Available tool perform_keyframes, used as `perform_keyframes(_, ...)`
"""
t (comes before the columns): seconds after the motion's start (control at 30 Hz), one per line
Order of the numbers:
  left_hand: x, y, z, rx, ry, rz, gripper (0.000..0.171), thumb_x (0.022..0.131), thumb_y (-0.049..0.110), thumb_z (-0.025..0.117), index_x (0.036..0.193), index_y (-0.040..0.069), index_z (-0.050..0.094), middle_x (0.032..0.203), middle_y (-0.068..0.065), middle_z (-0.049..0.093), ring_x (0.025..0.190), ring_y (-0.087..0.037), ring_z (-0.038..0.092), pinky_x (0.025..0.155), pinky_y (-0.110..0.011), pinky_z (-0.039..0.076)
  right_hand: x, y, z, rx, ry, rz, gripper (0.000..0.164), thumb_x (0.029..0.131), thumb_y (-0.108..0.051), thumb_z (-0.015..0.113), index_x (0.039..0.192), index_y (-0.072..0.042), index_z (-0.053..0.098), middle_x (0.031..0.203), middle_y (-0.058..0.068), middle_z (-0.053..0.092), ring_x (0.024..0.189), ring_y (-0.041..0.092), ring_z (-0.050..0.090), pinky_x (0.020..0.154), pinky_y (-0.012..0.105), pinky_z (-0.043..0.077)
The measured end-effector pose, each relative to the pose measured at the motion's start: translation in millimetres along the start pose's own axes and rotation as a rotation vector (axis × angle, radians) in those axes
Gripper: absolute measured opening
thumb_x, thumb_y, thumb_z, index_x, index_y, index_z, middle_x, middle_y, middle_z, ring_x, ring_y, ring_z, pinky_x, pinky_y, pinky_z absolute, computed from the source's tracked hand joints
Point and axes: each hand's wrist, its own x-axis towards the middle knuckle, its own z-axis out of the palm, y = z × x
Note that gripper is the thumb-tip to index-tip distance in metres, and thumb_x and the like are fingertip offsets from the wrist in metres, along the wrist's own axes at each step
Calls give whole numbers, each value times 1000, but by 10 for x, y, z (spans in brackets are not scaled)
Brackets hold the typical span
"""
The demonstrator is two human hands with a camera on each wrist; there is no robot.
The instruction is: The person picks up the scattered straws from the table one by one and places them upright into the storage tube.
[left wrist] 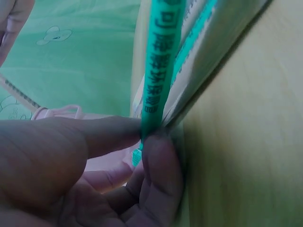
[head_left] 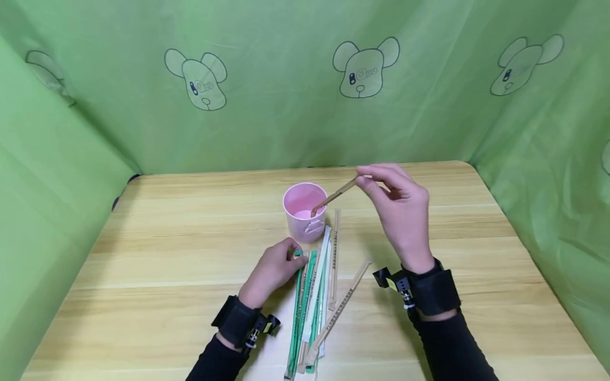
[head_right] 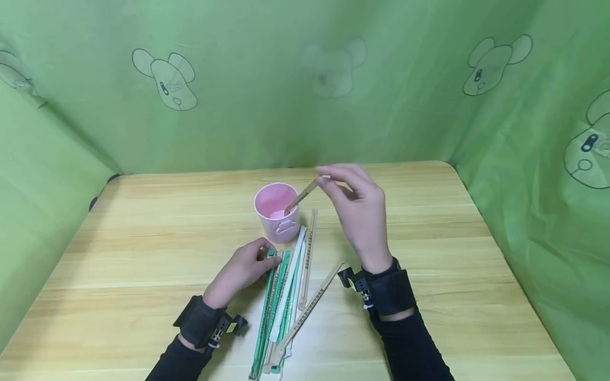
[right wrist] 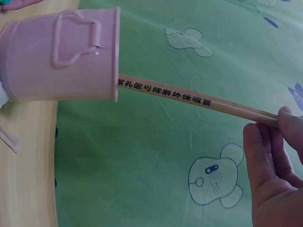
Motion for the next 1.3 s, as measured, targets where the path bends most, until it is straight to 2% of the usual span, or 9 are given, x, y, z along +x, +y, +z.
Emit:
perform_keyframes(0.13,-4,17,1,-88,-30,-53,15,104,17,71,102,4,62,77,-7,60,64,-20,60,57,-32,51,-35,80,62,-99,-94,2,20,97,0,77,116,-5,81,114,5,74,107,21,71,96,33,58)
perform_keyframes(0.23,-1,28,-7,-136,-42,-68,15,104,14,71,103,3,60,77,-9,61,62,-21,64,57,-33,55,-50,155,99,-167,-153,-10,22,97,-2,77,118,-8,81,113,1,74,106,17,71,92,32,59)
perform_keyframes(0.53,15,61,-34,-160,-62,-80,15,104,13,70,104,3,60,75,-10,62,60,-21,65,58,-33,56,-99,269,168,-264,-252,21,22,98,-8,78,120,-10,80,115,-3,75,104,11,70,86,28,60)
perform_keyframes(0.77,18,63,-45,-147,-83,-88,14,105,13,69,104,3,60,74,-11,62,60,-22,65,58,-33,54,-101,270,133,-290,-249,81,27,99,-8,77,127,-9,76,119,0,74,105,14,70,89,27,59)
perform_keyframes(1.0,9,53,-48,-141,-83,-94,13,104,13,69,104,3,60,74,-11,62,60,-23,65,58,-33,53,-111,295,87,-286,-240,92,29,101,-11,76,130,-10,74,120,1,74,105,15,70,88,27,59)
perform_keyframes(1.13,4,50,-50,-150,-81,-96,11,105,11,68,105,2,62,76,-12,63,61,-23,66,59,-34,56,-130,295,43,-303,-245,100,29,106,-20,71,134,-13,73,121,-1,74,107,14,70,87,30,59)
perform_keyframes(1.3,7,36,-78,-125,-46,-63,12,106,8,65,114,-1,66,80,-11,63,63,-25,66,59,-35,57,-154,304,-36,-268,-223,148,35,111,-25,61,144,-15,64,119,2,73,102,15,70,86,33,59)
